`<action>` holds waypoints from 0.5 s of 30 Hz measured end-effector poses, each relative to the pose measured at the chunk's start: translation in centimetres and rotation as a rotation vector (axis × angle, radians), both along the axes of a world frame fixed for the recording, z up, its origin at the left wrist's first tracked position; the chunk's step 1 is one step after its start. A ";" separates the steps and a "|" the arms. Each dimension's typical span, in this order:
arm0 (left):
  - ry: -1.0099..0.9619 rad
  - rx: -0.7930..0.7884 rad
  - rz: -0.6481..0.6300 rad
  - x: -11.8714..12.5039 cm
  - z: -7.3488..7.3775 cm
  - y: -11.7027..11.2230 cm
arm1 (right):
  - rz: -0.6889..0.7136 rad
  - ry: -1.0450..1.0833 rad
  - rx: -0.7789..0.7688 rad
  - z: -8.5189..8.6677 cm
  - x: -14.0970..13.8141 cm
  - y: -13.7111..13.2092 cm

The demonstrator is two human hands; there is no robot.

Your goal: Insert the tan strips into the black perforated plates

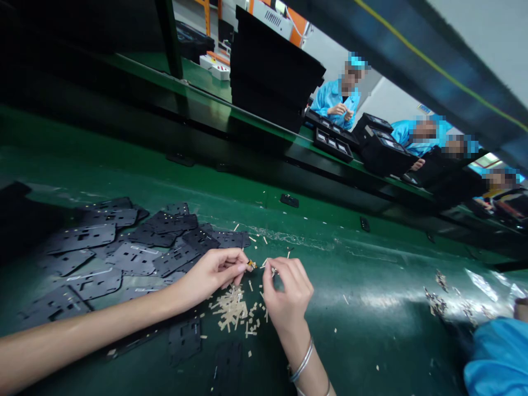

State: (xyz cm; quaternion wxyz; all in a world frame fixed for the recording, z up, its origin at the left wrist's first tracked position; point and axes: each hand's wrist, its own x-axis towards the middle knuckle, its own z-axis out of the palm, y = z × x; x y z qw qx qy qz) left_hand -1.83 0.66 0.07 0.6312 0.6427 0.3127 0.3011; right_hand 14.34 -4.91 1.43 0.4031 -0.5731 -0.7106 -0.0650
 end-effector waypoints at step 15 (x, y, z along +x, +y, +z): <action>-0.445 -0.785 -0.528 -0.3 -0.3 0.8 | 0.315 0.109 -0.087 1.2 -0.9 -0.7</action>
